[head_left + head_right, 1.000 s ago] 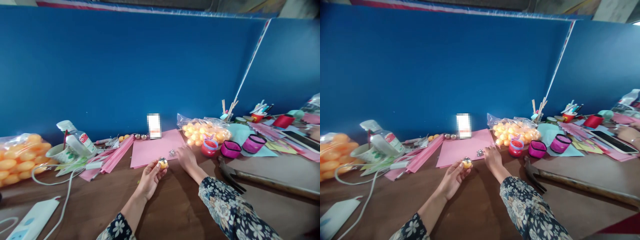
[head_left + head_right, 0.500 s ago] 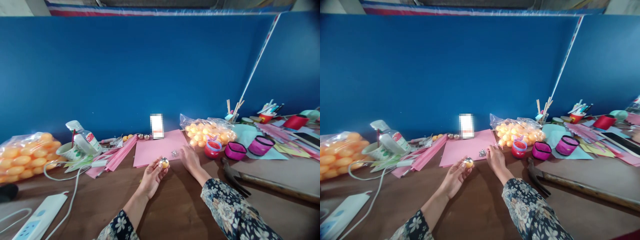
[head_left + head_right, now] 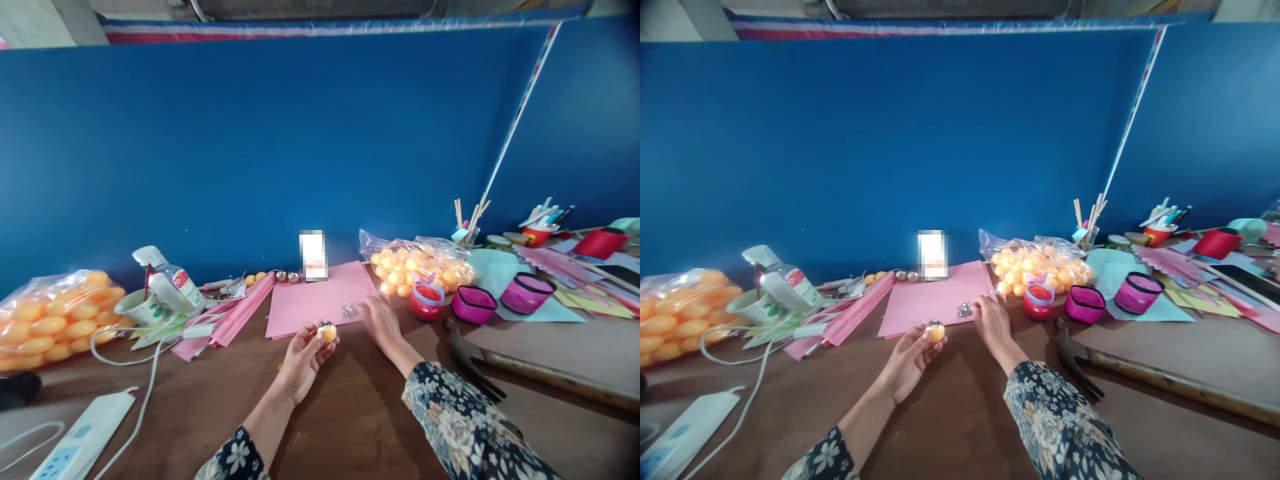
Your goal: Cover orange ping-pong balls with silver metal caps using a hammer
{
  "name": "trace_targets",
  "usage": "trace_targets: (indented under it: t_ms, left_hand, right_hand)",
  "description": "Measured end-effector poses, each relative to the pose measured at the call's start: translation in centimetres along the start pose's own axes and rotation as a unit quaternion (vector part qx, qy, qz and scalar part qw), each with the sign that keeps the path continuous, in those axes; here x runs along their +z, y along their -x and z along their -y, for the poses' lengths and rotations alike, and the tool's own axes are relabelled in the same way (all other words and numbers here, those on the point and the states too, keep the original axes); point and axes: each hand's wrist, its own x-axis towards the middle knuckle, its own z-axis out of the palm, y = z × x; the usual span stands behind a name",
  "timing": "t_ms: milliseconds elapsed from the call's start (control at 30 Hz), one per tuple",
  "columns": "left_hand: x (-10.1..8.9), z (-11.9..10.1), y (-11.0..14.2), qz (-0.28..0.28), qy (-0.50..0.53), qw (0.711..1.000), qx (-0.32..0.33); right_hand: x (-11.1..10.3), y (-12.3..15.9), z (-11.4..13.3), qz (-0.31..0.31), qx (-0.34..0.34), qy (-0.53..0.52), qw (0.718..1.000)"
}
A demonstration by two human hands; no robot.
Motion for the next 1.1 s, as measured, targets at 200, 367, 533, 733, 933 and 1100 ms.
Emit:
trace_targets:
  t_ms: [200,367,533,733,933,1100]
  left_hand:
    - [-0.11,0.04,-0.15,-0.015,0.014,1.000,-0.007]
    - [-0.11,0.00,-0.19,-0.027,0.030,0.999,-0.017]
    - [-0.12,-0.11,-0.17,-0.035,0.039,0.998,-0.019]
    - [-0.13,-0.07,-0.08,-0.023,0.038,0.999,-0.021]
    - [-0.17,-0.03,-0.10,-0.019,0.030,0.999,-0.018]
    - [-0.12,0.00,-0.22,-0.019,0.024,1.000,-0.007]
  right_hand:
    - [0.30,-0.07,-0.33,-0.025,-0.005,-0.044,0.999]
    - [0.51,-0.17,-0.47,-0.041,-0.011,-0.082,0.996]
    - [0.37,-0.16,-0.32,-0.044,-0.019,-0.098,0.994]
    - [0.38,-0.15,-0.34,-0.045,-0.021,-0.111,0.993]
    - [0.54,-0.19,-0.44,-0.056,-0.010,-0.139,0.989]
    - [-0.18,0.03,0.27,-0.058,0.000,-0.187,0.981]
